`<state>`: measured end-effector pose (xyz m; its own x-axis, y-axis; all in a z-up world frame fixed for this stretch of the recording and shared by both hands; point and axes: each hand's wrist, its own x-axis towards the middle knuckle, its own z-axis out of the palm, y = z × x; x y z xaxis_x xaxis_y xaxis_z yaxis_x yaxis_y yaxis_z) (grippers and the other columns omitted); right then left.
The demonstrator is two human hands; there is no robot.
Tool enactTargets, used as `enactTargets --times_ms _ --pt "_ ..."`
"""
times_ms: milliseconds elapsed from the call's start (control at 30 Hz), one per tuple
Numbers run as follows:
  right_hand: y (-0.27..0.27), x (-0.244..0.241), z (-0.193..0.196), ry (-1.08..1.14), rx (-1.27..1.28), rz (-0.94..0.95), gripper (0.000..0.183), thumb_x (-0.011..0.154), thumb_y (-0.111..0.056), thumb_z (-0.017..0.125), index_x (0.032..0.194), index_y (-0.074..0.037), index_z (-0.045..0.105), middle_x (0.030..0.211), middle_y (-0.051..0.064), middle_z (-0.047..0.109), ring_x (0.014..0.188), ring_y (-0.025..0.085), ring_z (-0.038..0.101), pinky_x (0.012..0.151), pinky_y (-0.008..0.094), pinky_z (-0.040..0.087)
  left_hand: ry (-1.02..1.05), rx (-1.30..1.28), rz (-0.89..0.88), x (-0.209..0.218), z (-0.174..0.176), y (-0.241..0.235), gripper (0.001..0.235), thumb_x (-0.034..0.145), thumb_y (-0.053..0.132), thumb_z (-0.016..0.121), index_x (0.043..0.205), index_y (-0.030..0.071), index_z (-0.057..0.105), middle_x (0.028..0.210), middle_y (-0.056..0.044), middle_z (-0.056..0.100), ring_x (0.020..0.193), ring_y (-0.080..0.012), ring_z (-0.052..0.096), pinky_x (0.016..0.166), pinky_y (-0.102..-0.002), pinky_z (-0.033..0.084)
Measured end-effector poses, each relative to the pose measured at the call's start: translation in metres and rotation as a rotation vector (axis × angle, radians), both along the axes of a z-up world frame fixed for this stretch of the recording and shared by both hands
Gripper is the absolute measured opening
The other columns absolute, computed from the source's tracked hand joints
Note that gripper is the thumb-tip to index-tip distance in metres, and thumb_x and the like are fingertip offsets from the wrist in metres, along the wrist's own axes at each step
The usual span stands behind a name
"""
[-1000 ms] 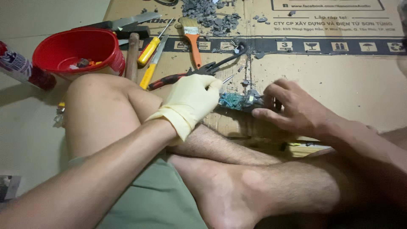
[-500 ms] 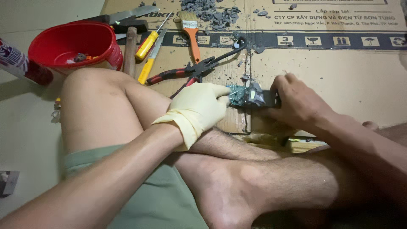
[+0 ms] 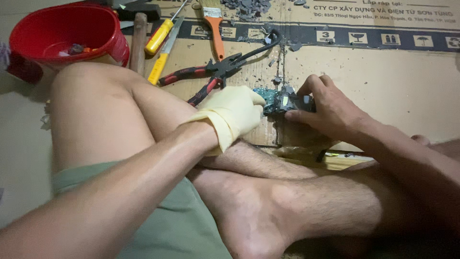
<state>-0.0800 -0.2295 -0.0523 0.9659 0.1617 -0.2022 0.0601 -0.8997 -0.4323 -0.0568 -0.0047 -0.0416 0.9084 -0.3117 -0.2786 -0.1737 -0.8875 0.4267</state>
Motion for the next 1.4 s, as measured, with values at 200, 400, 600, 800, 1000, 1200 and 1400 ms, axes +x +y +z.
enactTargets --times_ms 200,400,600,800,1000,1200,1400 --pt "-0.012 0.006 -0.017 0.01 0.078 -0.029 0.066 0.084 -0.052 0.08 0.125 -0.011 0.048 0.124 0.022 0.048 0.113 0.049 0.063 0.088 0.059 0.055 -0.079 0.071 -0.118 -0.005 0.026 0.016 0.037 0.091 0.028 0.05 0.118 0.033 0.075 0.113 -0.002 0.076 0.117 -0.0305 0.068 0.107 -0.044 0.048" --pt "-0.007 0.005 -0.009 0.054 0.102 -0.056 0.067 0.085 -0.049 0.08 0.13 -0.009 0.051 0.13 0.025 0.047 0.121 0.051 0.058 0.095 0.062 0.051 -0.035 0.002 -0.134 0.004 0.021 0.018 0.033 0.088 0.028 0.056 0.111 0.037 0.077 0.112 0.0 0.077 0.12 -0.0309 0.066 0.105 -0.047 0.051" --pt "-0.006 0.004 -0.008 0.077 0.091 -0.076 0.068 0.083 -0.048 0.081 0.132 -0.01 0.053 0.131 0.023 0.049 0.122 0.048 0.059 0.093 0.058 0.053 -0.033 0.066 -0.15 0.01 0.015 0.025 0.032 0.088 0.036 0.052 0.108 0.041 0.076 0.111 0.004 0.076 0.119 -0.0267 0.066 0.105 -0.044 0.051" --pt "-0.009 0.006 -0.012 0.059 0.09 -0.034 0.069 0.085 -0.051 0.078 0.133 -0.009 0.05 0.133 0.025 0.045 0.123 0.052 0.055 0.096 0.066 0.05 -0.058 0.089 -0.272 -0.008 0.035 0.026 0.033 0.089 0.032 0.054 0.112 0.037 0.076 0.109 0.002 0.077 0.116 -0.0285 0.068 0.102 -0.043 0.053" --pt "-0.009 0.005 -0.012 0.066 0.079 -0.043 0.069 0.085 -0.052 0.078 0.134 -0.011 0.05 0.132 0.024 0.045 0.122 0.05 0.057 0.094 0.063 0.052 -0.099 0.013 -0.232 -0.019 0.044 0.025 0.034 0.093 0.029 0.053 0.119 0.031 0.075 0.113 -0.004 0.076 0.116 -0.0306 0.068 0.102 -0.044 0.052" --pt "-0.013 0.01 -0.021 0.047 0.094 -0.034 0.072 0.084 -0.051 0.079 0.134 -0.008 0.05 0.13 0.026 0.046 0.122 0.054 0.055 0.094 0.066 0.05 -0.048 0.155 -0.246 -0.031 0.053 0.0 0.031 0.099 0.017 0.054 0.122 0.006 0.072 0.107 -0.014 0.074 0.111 -0.0353 0.07 0.111 -0.039 0.045" --pt "-0.012 0.008 -0.024 0.027 0.035 -0.053 0.072 0.082 -0.056 0.081 0.133 -0.014 0.052 0.129 0.019 0.048 0.122 0.046 0.059 0.091 0.059 0.053 -0.029 0.239 -0.157 -0.025 0.019 -0.041 0.025 0.093 0.027 0.058 0.102 0.013 0.076 0.087 -0.004 0.074 0.096 -0.0284 0.074 0.084 -0.048 0.059"
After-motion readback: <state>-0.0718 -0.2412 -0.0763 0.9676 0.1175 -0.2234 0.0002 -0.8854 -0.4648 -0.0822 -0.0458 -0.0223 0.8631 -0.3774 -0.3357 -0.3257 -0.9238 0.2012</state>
